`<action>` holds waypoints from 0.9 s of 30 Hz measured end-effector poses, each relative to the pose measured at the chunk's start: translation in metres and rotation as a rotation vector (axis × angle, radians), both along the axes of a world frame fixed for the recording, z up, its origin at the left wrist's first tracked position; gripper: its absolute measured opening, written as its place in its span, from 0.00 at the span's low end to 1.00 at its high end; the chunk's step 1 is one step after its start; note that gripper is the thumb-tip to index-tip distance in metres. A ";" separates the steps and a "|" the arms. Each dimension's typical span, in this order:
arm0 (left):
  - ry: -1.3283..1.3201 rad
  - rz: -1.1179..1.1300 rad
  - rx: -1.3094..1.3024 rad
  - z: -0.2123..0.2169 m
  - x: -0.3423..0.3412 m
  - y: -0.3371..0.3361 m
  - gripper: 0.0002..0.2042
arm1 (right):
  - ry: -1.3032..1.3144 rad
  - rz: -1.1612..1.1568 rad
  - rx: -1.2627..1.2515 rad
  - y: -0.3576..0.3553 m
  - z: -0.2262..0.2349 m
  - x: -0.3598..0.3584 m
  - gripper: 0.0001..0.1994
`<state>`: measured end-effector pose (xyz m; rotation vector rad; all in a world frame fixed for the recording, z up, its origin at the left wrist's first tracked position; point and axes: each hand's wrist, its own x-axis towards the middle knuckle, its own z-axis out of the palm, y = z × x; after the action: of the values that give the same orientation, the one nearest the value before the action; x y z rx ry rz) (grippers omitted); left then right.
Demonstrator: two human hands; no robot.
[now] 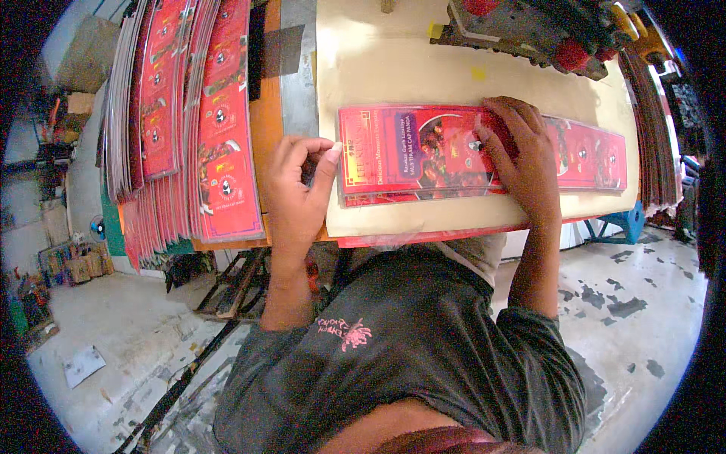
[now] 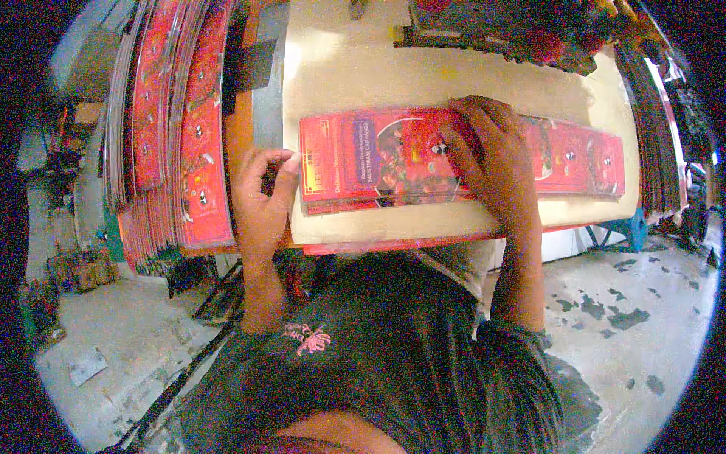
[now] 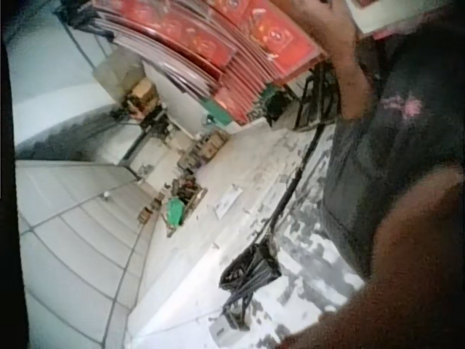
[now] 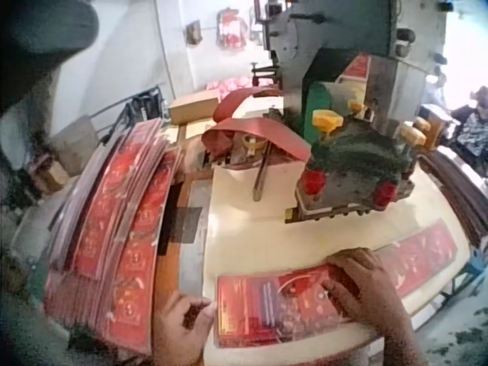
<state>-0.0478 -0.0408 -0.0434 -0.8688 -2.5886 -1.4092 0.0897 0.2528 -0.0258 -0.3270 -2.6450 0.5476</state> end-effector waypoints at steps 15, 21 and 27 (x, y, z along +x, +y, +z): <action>-0.081 0.058 -0.096 0.002 0.003 0.010 0.09 | 0.017 -0.001 0.034 0.002 -0.005 0.003 0.17; -0.074 0.051 0.040 -0.012 0.002 0.006 0.06 | 0.023 -0.011 0.009 0.002 -0.004 0.002 0.18; -0.042 0.090 -0.033 0.004 0.007 0.009 0.13 | 0.052 0.009 0.021 0.005 -0.006 0.005 0.19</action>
<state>-0.0403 -0.0316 -0.0394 -0.7244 -2.6525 -1.3803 0.0944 0.2574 -0.0321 -0.2909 -2.6011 0.5244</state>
